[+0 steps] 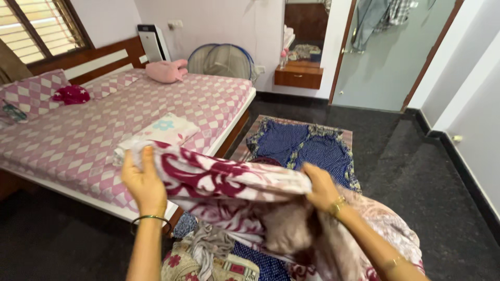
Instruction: The person folds a floral towel and places it on the bed. Then the person picks up a maroon and white patterned towel, unfolds it, and begins folding it on the floor.
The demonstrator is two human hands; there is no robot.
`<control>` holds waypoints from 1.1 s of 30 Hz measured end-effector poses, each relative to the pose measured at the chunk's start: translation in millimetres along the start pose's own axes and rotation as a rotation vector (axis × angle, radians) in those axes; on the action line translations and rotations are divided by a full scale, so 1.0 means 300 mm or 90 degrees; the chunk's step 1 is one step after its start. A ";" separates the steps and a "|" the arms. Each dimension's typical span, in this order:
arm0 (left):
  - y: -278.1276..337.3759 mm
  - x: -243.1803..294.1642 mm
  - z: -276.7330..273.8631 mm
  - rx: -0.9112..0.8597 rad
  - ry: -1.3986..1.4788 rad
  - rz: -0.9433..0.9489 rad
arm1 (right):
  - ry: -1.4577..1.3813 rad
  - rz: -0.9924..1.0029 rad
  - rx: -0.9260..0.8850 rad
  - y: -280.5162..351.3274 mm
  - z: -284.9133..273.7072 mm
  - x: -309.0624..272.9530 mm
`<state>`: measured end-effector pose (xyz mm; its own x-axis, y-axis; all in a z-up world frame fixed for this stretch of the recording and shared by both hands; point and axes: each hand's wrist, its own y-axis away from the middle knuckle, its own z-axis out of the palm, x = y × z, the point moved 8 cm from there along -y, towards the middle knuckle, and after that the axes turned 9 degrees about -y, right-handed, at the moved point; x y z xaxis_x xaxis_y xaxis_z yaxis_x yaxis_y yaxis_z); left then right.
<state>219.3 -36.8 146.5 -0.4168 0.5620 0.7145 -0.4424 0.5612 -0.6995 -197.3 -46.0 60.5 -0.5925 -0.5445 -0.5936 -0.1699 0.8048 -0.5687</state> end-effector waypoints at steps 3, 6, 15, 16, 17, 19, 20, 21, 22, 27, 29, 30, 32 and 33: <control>0.025 -0.002 0.079 -0.057 0.042 0.008 | -0.004 0.106 0.091 0.230 0.010 0.121; 0.108 0.035 0.260 -0.222 0.147 -0.021 | 0.007 0.220 0.152 0.475 0.025 0.209; 0.604 0.294 0.690 -0.672 0.401 -0.121 | -0.246 0.514 0.150 0.953 0.129 0.346; 0.648 0.307 0.699 -0.715 0.398 -0.145 | -0.350 0.499 0.155 0.953 0.151 0.320; 0.685 0.313 0.699 -0.757 0.389 -0.170 | -0.389 0.440 0.186 0.936 0.151 0.280; 0.733 0.345 0.689 -0.818 0.324 -0.092 | -0.460 0.319 0.247 0.876 0.129 0.196; 0.754 0.359 0.683 -0.846 0.291 -0.053 | -0.489 0.323 0.270 0.855 0.123 0.169; 0.763 0.364 0.678 -0.844 0.281 -0.052 | -0.518 0.324 0.290 0.832 0.110 0.143; 0.772 0.368 0.671 -0.842 0.271 -0.052 | -0.546 0.325 0.312 0.811 0.101 0.114; 0.790 0.394 0.647 -0.825 0.252 -0.053 | -0.210 0.361 0.316 0.739 0.055 0.039; 0.788 0.392 0.640 -0.805 0.214 -0.059 | -0.183 0.401 0.321 0.755 0.075 0.078; 0.781 0.391 0.639 -0.784 0.211 -0.066 | -0.166 0.392 0.320 0.763 0.085 0.099; 0.767 0.387 0.634 -0.746 0.206 -0.083 | -0.139 0.431 0.291 0.799 0.125 0.168; 0.755 0.386 0.633 -0.721 0.212 -0.088 | -0.130 0.477 0.265 0.827 0.148 0.210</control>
<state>-80.1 40.1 73.7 -0.1198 0.4913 0.8627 0.5562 0.7530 -0.3515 -241.9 108.9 -143.4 -0.2740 0.0287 -0.9613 0.5314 0.8376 -0.1264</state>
